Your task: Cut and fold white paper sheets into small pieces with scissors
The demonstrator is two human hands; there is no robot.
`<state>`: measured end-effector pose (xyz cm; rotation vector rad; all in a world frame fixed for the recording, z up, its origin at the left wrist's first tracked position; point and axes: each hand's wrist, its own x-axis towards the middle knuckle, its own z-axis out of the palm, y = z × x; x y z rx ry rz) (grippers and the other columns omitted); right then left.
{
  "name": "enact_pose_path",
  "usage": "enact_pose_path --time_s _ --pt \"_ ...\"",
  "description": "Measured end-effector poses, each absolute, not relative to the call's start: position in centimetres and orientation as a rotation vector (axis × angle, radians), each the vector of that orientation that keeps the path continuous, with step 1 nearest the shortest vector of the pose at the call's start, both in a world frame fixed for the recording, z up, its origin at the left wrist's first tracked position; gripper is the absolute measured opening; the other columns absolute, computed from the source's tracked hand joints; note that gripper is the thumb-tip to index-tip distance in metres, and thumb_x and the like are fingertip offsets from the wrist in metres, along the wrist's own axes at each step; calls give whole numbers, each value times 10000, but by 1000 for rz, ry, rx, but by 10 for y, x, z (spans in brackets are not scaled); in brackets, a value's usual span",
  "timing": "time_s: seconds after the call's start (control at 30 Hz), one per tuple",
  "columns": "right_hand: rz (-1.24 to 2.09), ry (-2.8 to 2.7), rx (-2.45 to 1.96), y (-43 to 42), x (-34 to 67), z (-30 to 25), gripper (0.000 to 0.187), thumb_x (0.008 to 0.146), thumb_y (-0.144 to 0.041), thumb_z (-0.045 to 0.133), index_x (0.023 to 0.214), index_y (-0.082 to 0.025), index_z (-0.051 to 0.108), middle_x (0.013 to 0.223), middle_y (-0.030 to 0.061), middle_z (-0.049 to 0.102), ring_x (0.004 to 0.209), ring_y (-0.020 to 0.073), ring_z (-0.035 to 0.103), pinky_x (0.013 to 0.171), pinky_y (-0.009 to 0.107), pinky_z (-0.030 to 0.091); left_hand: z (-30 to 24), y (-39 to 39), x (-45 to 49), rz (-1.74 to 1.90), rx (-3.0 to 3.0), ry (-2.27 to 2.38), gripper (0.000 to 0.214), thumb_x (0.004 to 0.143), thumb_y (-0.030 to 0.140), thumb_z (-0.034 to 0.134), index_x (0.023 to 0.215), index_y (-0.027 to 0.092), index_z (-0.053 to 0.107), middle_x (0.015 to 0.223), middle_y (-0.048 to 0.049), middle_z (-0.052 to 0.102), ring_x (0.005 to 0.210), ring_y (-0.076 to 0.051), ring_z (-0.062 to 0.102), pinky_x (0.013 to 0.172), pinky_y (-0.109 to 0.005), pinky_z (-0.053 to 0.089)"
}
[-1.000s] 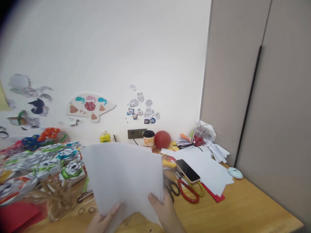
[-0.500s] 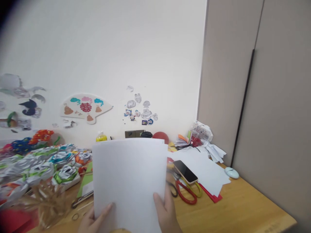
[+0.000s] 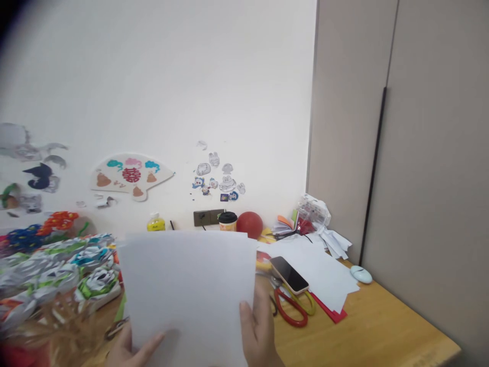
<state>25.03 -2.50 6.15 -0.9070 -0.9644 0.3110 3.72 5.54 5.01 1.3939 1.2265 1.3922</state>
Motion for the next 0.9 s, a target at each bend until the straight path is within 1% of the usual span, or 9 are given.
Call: enact_pose_path --time_s 0.07,0.17,0.3,0.43,0.57,0.63,0.7,0.77,0.9 --pt "371 -959 -960 -23 252 54 460 793 -445 478 1184 -208 422 1203 102 529 1087 238 493 854 316 444 58 60 32 1411 1419 1080 608 431 519 724 918 199 550 1036 -83 660 1079 -297 513 839 -316 467" --pt "436 -962 -1010 -21 256 42 563 771 -467 492 1253 -210 359 1237 109 505 1098 259 486 850 343 455 73 67 26 1437 1366 957 618 403 531 733 907 217 562 1032 -65 668 1112 -288 489 845 -292 459" --pt "471 -986 -1025 -19 260 38 605 762 -487 495 1274 -206 341 1269 114 473 1119 263 468 875 350 439 90 67 30 1399 1340 953 608 370 580 717 836 204 610 922 -62 707 1022 -301 553 803 -306 481" --pt "510 -1021 -1048 -21 259 48 580 793 -494 449 1278 -196 335 1289 109 452 1156 243 433 917 319 404 96 60 38 1332 1319 995 542 438 625 662 775 201 634 863 -43 721 892 -266 616 714 -279 509" --pt "465 -979 -1041 -22 255 54 587 807 -490 433 1302 -208 292 1291 91 454 1182 226 397 943 296 371 93 54 42 1255 1308 1023 476 414 655 646 559 203 610 613 -15 707 664 -233 642 627 -292 526" --pt "457 -929 -1035 -21 256 52 587 810 -494 424 1303 -203 296 1270 96 474 1172 234 407 946 317 365 91 52 43 1219 1335 1024 476 402 669 637 486 202 592 546 -13 688 613 -227 635 615 -300 526" --pt "458 -909 -1039 -20 258 49 570 808 -495 425 1286 -198 335 1236 105 504 1145 250 432 940 348 367 90 50 43 1196 1346 1041 501 409 689 614 509 197 617 574 -25 702 635 -240 640 613 -308 525" --pt "438 -906 -1064 -19 261 49 560 798 -500 437 1271 -209 365 1215 107 521 1122 268 444 931 371 366 91 50 44 1212 1355 1059 536 424 695 600 591 189 657 653 -38 724 715 -260 644 657 -321 520" --pt "373 -905 -1072 -19 264 52 585 804 -514 406 1299 -222 302 1285 100 443 1168 284 373 957 394 312 94 48 47 1251 1370 1049 569 455 673 600 716 174 683 790 -43 734 829 -273 632 747 -335 500"
